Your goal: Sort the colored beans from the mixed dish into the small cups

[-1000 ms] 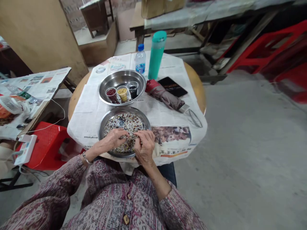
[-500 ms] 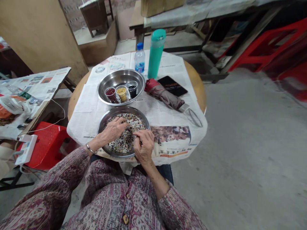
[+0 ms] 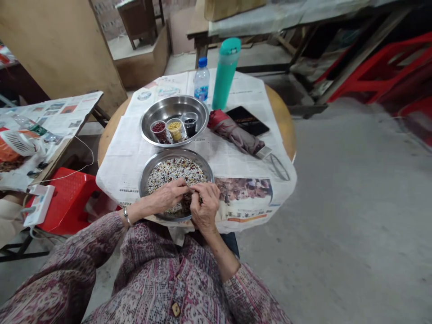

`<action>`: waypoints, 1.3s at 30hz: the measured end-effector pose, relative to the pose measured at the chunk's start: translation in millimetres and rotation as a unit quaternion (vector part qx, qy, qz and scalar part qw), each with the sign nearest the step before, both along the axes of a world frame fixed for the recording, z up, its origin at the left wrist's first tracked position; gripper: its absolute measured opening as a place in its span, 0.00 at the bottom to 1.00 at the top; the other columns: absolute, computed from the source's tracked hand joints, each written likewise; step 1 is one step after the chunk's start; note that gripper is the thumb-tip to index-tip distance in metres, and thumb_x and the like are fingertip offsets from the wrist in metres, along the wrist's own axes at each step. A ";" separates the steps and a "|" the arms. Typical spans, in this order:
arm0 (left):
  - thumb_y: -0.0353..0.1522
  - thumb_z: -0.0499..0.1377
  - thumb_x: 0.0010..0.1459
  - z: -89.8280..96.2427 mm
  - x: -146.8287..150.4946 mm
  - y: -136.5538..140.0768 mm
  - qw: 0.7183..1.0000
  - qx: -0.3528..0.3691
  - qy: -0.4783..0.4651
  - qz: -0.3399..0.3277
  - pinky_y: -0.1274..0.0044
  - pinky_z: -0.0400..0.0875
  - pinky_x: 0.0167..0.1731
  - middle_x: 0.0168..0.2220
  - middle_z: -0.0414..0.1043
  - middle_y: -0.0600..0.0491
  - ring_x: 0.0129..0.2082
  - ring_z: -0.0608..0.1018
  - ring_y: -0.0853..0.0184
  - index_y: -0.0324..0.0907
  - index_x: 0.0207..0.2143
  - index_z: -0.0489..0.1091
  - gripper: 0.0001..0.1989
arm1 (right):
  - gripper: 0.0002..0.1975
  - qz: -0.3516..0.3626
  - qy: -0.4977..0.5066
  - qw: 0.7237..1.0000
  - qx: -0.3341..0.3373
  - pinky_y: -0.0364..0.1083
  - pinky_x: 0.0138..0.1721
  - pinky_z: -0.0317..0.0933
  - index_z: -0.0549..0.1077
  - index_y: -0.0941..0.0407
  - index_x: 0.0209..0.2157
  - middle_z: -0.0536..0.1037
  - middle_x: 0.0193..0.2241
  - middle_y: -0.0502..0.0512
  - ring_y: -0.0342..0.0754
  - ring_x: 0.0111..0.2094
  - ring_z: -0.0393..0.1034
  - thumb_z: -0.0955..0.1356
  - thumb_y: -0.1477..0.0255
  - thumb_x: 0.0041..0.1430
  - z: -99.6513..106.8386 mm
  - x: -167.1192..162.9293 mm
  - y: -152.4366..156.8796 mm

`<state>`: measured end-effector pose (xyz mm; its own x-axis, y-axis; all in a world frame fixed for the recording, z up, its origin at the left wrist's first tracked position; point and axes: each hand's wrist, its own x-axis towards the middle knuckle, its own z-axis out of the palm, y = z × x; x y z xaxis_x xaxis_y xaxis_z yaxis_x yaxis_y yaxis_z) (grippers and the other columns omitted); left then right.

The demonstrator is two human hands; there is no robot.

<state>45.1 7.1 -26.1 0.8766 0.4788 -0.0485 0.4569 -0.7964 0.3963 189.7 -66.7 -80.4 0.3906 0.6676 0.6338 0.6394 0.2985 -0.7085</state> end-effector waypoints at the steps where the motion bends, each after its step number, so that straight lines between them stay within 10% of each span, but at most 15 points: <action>1: 0.25 0.49 0.67 -0.3 7.3 7.0 1.000 0.010 -0.001 -0.002 0.74 0.71 0.45 0.42 0.66 0.50 0.42 0.72 0.66 0.40 0.46 0.70 0.12 | 0.10 -0.002 0.003 1.000 -0.003 0.53 0.48 0.63 0.75 0.53 0.33 0.80 0.33 0.53 0.49 0.39 0.72 0.63 0.78 0.59 0.0 0.0 0.0; 7: 0.23 0.48 0.66 10.5 13.1 32.5 0.992 0.097 -0.020 0.083 0.73 0.70 0.47 0.45 0.67 0.48 0.45 0.72 0.65 0.40 0.46 0.70 0.13 | 0.11 -0.002 0.015 1.000 -0.004 0.53 0.48 0.63 0.76 0.53 0.35 0.79 0.34 0.53 0.49 0.40 0.72 0.62 0.78 0.59 2.9 -0.1 0.1; 15: 0.24 0.51 0.67 1.3 -52.7 -9.6 0.971 0.100 -0.087 0.200 0.76 0.71 0.41 0.35 0.70 0.54 0.38 0.74 0.68 0.42 0.37 0.70 0.10 | 0.09 -0.006 -0.002 1.000 -0.005 0.54 0.48 0.65 0.76 0.53 0.35 0.80 0.34 0.53 0.49 0.40 0.73 0.63 0.76 0.61 -1.1 1.0 0.6; 23: 0.28 0.56 0.67 -16.1 -53.3 -25.5 0.931 0.094 -0.217 0.278 0.77 0.72 0.41 0.36 0.75 0.54 0.37 0.78 0.69 0.43 0.38 0.73 0.06 | 0.08 0.007 -0.029 1.000 0.000 0.53 0.48 0.64 0.76 0.54 0.34 0.80 0.33 0.53 0.50 0.39 0.73 0.64 0.76 0.61 -5.1 2.8 -1.0; 39: 0.30 0.52 0.66 -38.0 -58.4 -34.1 0.865 0.133 -0.390 0.287 0.70 0.74 0.40 0.31 0.76 0.49 0.34 0.78 0.63 0.41 0.36 0.71 0.09 | 0.08 0.027 -0.049 0.998 -0.004 0.55 0.45 0.64 0.76 0.55 0.33 0.80 0.32 0.57 0.54 0.37 0.73 0.64 0.72 0.59 -17.0 8.5 -1.8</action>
